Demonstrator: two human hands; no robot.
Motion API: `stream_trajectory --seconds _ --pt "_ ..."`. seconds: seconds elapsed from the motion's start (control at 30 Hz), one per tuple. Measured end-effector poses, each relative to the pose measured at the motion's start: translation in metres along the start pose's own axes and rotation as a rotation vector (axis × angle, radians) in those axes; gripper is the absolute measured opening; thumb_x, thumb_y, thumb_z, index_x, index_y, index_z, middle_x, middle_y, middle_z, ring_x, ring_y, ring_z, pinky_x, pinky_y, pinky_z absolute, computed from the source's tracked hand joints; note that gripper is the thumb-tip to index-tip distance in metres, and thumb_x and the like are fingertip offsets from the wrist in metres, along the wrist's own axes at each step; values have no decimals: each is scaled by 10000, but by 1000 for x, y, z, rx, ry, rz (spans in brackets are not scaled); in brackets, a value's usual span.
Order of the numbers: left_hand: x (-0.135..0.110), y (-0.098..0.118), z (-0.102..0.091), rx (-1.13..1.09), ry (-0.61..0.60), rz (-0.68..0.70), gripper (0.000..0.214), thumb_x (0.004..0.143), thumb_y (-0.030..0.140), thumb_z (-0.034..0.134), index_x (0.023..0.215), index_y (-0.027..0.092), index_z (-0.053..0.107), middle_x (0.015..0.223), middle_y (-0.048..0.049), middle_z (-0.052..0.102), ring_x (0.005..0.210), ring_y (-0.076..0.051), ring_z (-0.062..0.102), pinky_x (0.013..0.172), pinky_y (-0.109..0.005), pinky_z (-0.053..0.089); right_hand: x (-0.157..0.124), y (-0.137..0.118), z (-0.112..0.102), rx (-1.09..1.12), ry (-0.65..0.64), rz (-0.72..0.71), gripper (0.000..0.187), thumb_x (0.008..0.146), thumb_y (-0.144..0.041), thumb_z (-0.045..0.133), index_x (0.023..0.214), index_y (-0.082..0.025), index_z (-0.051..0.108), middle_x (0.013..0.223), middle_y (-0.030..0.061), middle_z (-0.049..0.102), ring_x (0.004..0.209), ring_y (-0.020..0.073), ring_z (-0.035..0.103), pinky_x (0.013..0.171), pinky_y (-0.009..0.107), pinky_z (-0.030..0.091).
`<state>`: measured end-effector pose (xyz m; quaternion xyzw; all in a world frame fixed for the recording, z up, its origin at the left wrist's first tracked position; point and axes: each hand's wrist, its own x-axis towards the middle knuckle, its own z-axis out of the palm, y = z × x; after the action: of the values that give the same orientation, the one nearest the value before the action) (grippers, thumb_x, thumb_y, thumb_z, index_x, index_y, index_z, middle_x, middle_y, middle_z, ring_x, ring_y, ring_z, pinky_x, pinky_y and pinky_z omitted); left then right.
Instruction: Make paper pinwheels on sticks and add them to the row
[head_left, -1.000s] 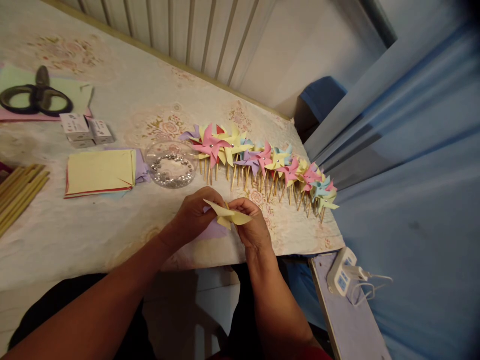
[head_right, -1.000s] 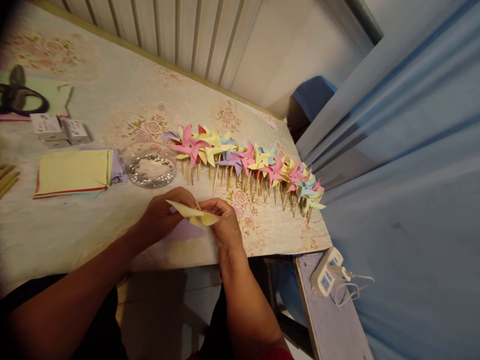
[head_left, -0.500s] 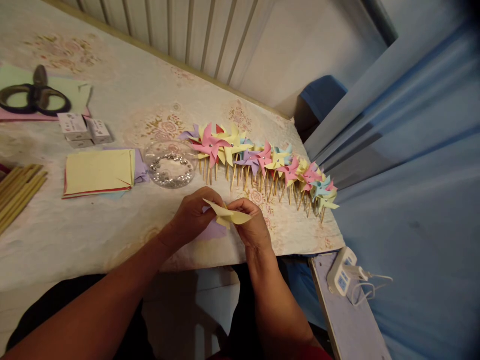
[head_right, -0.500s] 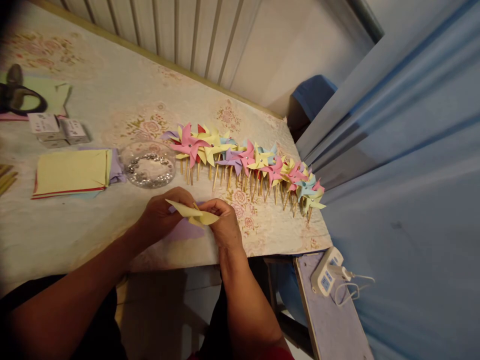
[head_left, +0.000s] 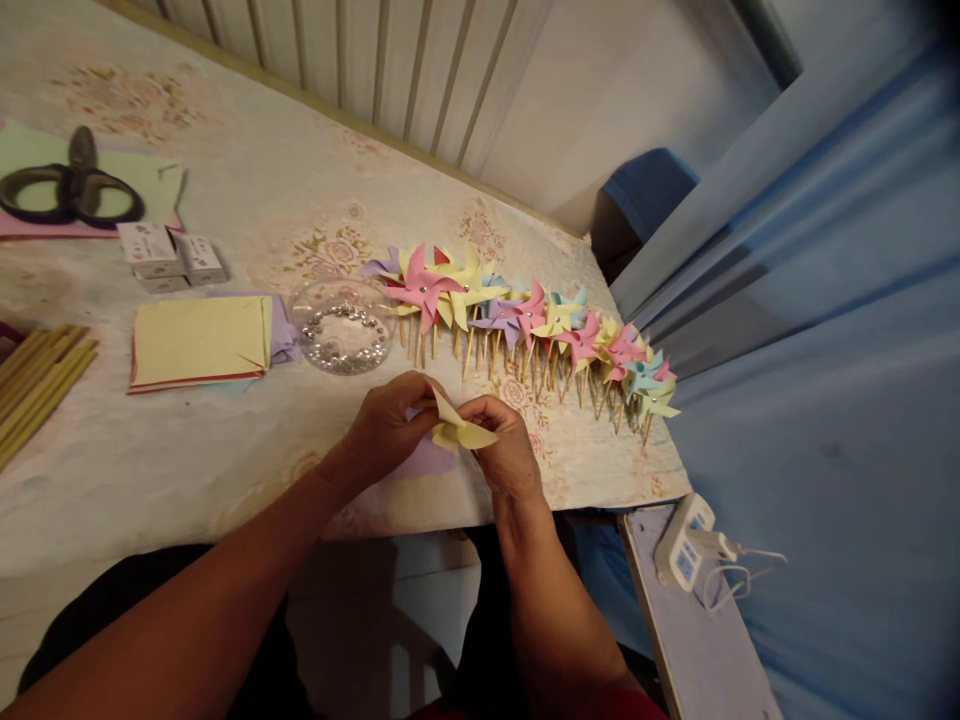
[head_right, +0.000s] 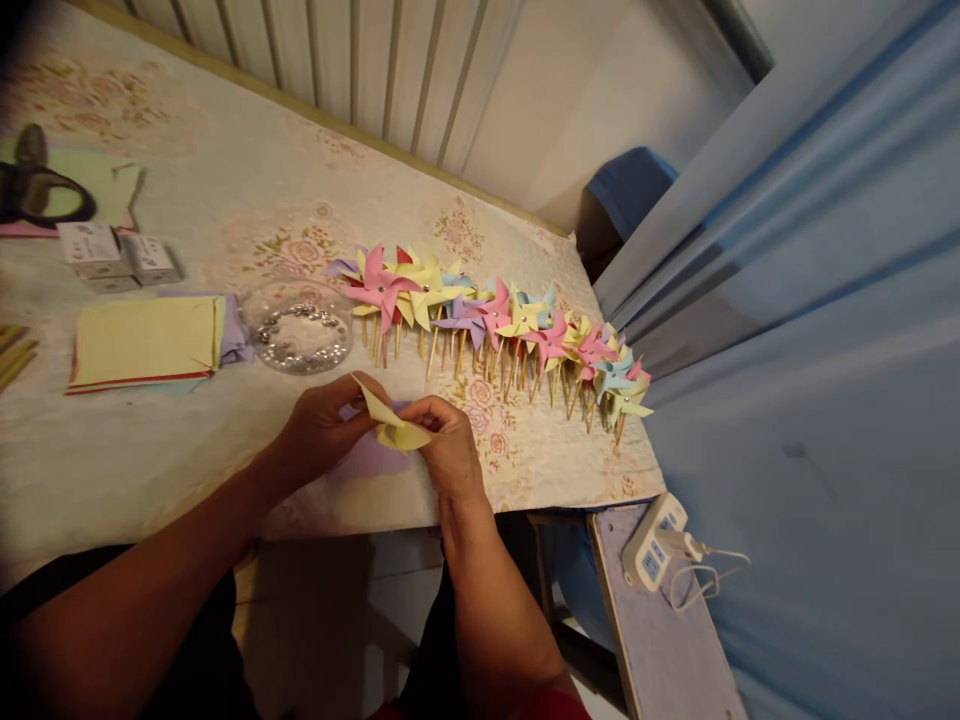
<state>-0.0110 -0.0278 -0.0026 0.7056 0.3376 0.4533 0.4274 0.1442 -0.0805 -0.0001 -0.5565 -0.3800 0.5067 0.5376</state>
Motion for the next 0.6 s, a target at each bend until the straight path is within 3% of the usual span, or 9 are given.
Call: stream_trajectory --seconds 0.2,0.33,0.6 --pt "3 -3 -3 -93 -14 -96 92 766 264 676 757 182 634 708 17 658 674 -136 585 653 -252 458 0 -8 -6 -108 15 -30 237 582 -361 835 711 -229 686 677 -28 664 625 142 569 623 273 460" --pt "6 -9 -6 -217 40 -174 180 722 311 736 745 180 615 742 12 657 720 -148 590 682 -268 480 1 -11 -21 -225 -26 -56 158 644 -331 788 712 -227 691 660 -31 624 622 136 529 614 268 407" --pt "10 -13 -9 -542 110 -351 301 681 331 765 904 173 641 870 -23 724 795 -173 656 698 -284 520 4 -15 -48 -551 -48 -156 54 679 -270 704 694 -226 731 642 -24 600 625 135 489 611 265 365"
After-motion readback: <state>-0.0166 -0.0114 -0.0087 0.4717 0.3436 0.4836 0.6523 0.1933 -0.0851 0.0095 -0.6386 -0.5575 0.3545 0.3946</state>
